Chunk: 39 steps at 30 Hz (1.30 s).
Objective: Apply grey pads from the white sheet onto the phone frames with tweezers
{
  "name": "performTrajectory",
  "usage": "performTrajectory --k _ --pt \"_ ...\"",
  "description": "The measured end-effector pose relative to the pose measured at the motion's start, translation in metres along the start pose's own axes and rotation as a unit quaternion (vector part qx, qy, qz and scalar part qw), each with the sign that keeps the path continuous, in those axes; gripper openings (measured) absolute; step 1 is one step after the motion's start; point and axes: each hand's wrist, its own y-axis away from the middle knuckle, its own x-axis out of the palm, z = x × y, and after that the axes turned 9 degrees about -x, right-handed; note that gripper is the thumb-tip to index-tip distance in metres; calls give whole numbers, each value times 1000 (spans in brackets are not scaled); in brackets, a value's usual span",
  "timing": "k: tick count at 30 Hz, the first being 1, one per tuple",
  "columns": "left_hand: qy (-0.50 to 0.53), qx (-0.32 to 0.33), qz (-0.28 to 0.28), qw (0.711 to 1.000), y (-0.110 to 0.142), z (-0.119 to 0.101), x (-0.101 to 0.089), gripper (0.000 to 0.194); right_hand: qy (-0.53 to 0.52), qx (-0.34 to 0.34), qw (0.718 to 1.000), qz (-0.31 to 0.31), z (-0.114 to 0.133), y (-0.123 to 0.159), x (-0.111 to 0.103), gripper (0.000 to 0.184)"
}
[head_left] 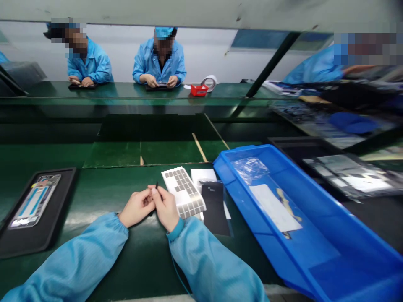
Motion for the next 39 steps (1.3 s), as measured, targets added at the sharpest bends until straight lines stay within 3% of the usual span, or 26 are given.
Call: performTrajectory --k 6,12,21,29,39 --pt "-5 -11 4 1000 1 13 1 31 10 -11 1000 -12 5 2 1 28" --pt "30 -14 23 999 -1 15 3 33 25 -16 999 -33 7 2 1 37" --pt "5 -15 12 1000 -1 20 3 36 18 -8 1000 -4 6 3 0 30" --pt "4 -7 32 999 -2 16 4 37 61 -5 998 4 4 3 0 44" --pt "13 -1 17 1000 -3 1 3 26 14 -1 1000 12 2 1 -2 37"
